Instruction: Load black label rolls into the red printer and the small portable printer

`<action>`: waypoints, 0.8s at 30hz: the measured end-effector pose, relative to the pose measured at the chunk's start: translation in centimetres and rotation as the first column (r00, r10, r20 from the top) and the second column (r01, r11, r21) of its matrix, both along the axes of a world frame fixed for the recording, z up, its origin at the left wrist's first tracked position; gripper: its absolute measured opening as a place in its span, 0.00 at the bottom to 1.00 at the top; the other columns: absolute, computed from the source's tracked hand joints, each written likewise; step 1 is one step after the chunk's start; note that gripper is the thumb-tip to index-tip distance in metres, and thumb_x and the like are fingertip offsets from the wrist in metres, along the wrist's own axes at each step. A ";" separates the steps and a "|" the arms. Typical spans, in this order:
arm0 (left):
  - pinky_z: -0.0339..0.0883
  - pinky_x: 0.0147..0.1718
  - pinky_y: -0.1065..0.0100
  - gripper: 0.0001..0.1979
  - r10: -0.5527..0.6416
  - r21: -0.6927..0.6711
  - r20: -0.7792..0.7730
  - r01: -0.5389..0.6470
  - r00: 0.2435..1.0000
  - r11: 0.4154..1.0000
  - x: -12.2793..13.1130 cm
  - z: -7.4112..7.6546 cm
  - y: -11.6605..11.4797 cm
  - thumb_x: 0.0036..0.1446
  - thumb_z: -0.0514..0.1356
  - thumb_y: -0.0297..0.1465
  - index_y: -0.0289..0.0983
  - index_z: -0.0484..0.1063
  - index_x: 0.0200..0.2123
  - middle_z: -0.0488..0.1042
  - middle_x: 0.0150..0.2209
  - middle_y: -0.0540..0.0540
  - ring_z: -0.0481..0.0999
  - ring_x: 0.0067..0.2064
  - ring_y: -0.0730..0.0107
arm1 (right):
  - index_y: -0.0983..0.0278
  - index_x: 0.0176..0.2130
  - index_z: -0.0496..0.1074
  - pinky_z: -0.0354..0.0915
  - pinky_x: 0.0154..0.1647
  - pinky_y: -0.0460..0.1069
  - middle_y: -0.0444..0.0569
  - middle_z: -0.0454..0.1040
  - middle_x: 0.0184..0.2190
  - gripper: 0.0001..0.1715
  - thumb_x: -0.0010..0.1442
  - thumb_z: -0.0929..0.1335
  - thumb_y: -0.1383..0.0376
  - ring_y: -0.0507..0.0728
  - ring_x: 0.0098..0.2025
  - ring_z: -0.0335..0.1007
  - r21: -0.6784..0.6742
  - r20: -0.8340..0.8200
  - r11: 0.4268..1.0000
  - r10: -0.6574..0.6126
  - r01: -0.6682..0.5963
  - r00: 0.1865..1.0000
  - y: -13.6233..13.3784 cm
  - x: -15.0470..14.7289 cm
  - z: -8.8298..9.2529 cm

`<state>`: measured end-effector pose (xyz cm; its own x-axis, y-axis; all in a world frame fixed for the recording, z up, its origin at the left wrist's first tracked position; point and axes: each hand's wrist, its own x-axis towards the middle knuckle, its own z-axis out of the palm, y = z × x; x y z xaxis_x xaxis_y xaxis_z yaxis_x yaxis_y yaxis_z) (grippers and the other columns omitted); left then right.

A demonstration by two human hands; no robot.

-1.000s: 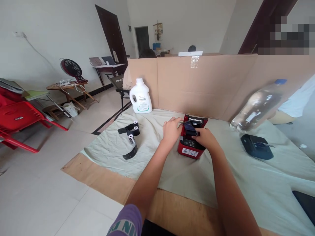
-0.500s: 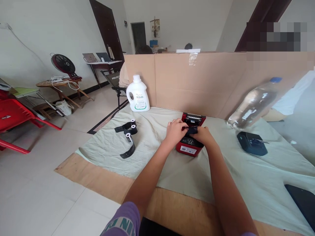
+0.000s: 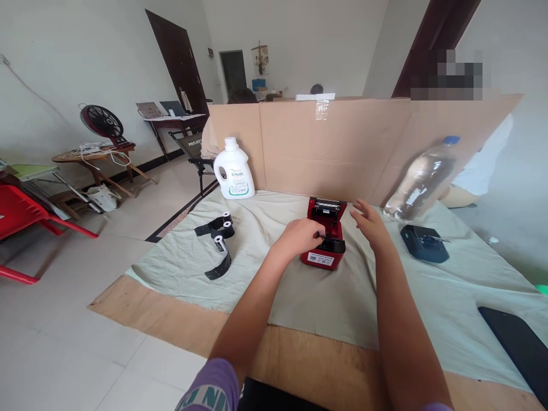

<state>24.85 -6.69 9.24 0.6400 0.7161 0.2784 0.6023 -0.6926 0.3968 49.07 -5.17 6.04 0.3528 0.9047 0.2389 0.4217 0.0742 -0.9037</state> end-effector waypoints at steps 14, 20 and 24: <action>0.56 0.29 0.69 0.15 -0.059 0.008 -0.103 0.060 0.993 0.998 -2.1 2.9 -2.5 0.56 0.55 0.26 0.45 0.82 0.31 0.78 0.30 0.50 0.74 0.32 0.67 | 0.60 0.53 0.74 0.69 0.43 0.53 0.49 0.71 0.43 0.28 0.52 0.67 0.59 0.56 0.40 0.68 0.210 -0.074 0.977 0.043 -0.027 0.996 -0.8 -3.0 -4.4; 0.64 0.35 0.70 0.20 -0.140 -0.215 -0.009 0.135 0.990 0.967 -2.0 2.0 -0.9 0.57 0.56 0.29 0.48 0.79 0.50 0.80 0.38 0.51 0.76 0.37 0.67 | 0.53 0.63 0.65 0.63 0.62 0.59 0.50 0.67 0.62 0.37 0.54 0.68 0.59 0.62 0.61 0.65 0.191 -0.367 0.980 0.131 -0.063 0.921 -1.5 -3.1 -9.2; 0.62 0.57 0.61 0.29 0.096 -0.291 0.256 -0.018 0.962 0.956 -1.3 -1.4 2.5 0.57 0.57 0.32 0.44 0.67 0.63 0.72 0.57 0.43 0.70 0.58 0.56 | 0.53 0.63 0.65 0.55 0.69 0.57 0.44 0.66 0.65 0.36 0.56 0.67 0.58 0.61 0.68 0.59 0.231 -0.530 0.966 0.227 -0.118 0.817 -1.1 -3.4 -10.6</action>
<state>23.51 -4.20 7.82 0.5270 0.8231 0.2119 0.4833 -0.4953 0.7219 45.65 -6.27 -4.56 0.3163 0.9236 0.2165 -0.1746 0.2810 -0.9437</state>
